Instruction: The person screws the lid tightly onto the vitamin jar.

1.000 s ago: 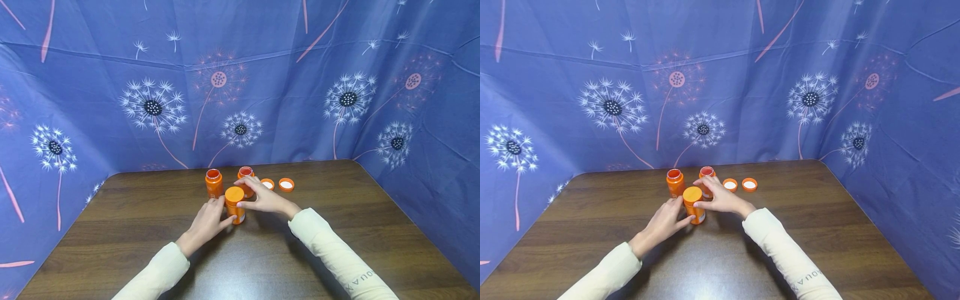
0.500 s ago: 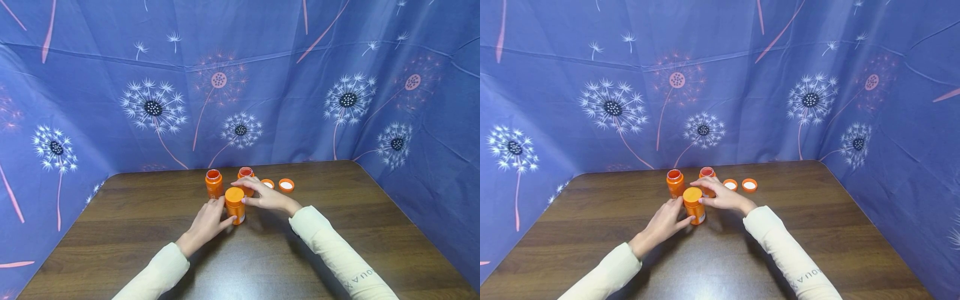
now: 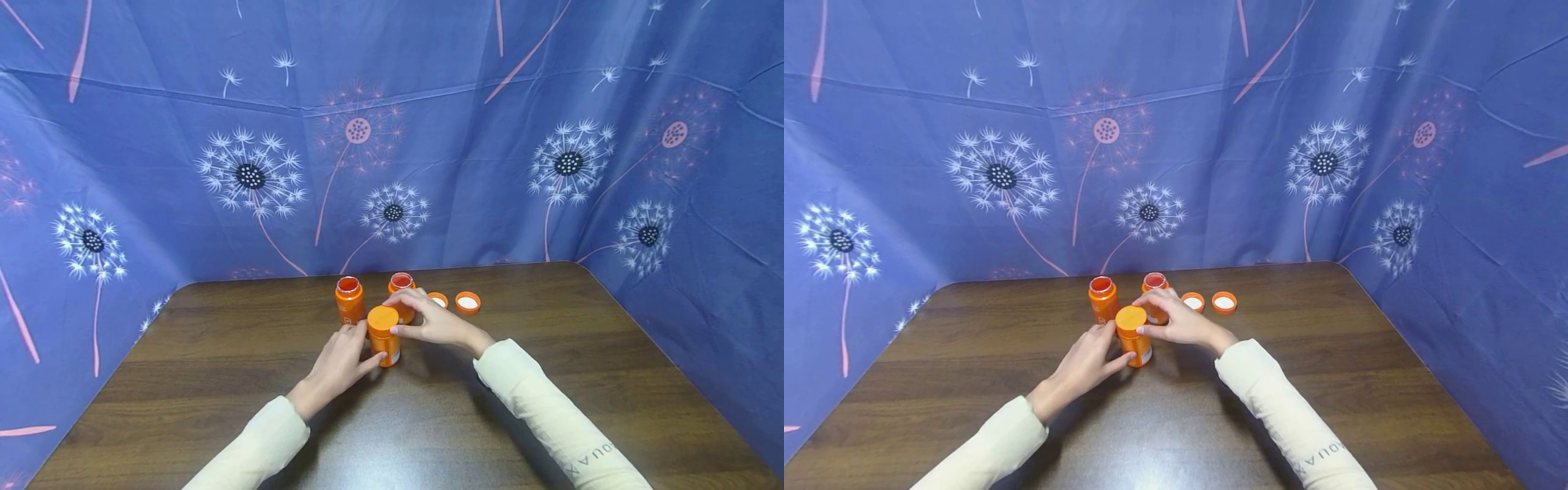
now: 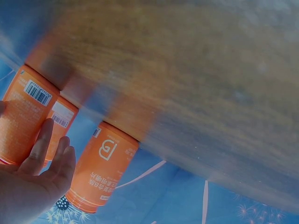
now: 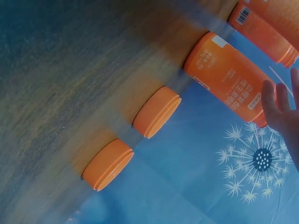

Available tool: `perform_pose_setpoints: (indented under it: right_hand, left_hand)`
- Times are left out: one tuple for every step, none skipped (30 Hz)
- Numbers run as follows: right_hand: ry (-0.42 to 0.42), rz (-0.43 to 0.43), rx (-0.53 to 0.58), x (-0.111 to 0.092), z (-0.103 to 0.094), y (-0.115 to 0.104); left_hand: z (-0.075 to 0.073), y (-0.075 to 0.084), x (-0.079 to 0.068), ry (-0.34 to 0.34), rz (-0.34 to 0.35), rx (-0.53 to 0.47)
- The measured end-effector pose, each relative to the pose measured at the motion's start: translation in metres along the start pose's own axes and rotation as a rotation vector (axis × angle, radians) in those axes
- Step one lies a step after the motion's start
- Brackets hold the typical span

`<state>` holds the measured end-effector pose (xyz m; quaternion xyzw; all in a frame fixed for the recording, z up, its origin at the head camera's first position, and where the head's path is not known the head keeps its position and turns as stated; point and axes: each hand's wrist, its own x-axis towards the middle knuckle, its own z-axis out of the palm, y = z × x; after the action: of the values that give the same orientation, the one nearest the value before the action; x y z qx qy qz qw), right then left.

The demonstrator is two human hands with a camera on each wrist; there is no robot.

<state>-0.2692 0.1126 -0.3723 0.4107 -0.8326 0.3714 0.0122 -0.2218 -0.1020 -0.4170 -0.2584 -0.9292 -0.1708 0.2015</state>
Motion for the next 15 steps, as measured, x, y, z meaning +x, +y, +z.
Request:
perform_pose_setpoints:
  right_hand:
    - [0.013,0.011,0.003,0.000,0.001,0.000]
    - [0.026,0.022,0.007,0.000,0.002,0.000]
    - [0.040,0.029,0.011,0.000,0.003,0.000]
    - [0.055,0.034,0.012,0.000,0.005,0.001]
    - [0.069,0.039,0.013,0.000,0.006,0.001]
    - [0.083,0.044,0.011,0.000,0.008,0.002]
    - [0.095,0.048,0.015,0.000,0.010,0.002]
    - [0.106,0.051,0.020,0.000,0.011,0.003]
    - [0.117,0.052,0.023,0.000,0.013,0.003]
    - [0.124,0.053,0.030,0.000,0.014,0.004]
    - [0.130,0.057,0.043,-0.001,0.015,0.004]
    - [0.135,0.059,0.051,-0.001,0.016,0.004]
    - [0.138,0.058,0.058,-0.001,0.016,0.004]
    - [0.140,0.056,0.060,-0.001,0.017,0.004]
    - [0.141,0.054,0.063,-0.001,0.017,0.004]
  left_hand:
    - [0.000,0.000,0.000,-0.001,0.000,-0.003]
    - [0.000,0.000,0.000,-0.002,0.000,-0.005]
    - [-0.001,0.000,0.000,-0.004,-0.001,-0.006]
    - [-0.001,0.000,0.000,-0.005,-0.002,-0.008]
    - [-0.001,0.000,0.000,-0.008,-0.004,-0.010]
    - [-0.002,0.001,0.000,-0.009,-0.005,-0.010]
    - [-0.002,0.001,0.000,-0.009,-0.006,-0.011]
    - [-0.002,0.001,0.000,-0.008,-0.005,-0.010]
    - [-0.002,0.001,0.000,-0.008,-0.006,-0.010]
    - [-0.002,0.001,0.000,-0.009,-0.005,-0.009]
    - [-0.002,0.001,0.000,-0.009,-0.005,-0.007]
    - [-0.002,0.002,0.001,-0.009,-0.004,-0.005]
    - [-0.002,0.002,0.001,-0.009,-0.005,-0.005]
    - [-0.002,0.002,0.000,-0.010,-0.005,-0.004]
    - [-0.002,0.002,0.001,-0.012,-0.006,-0.003]
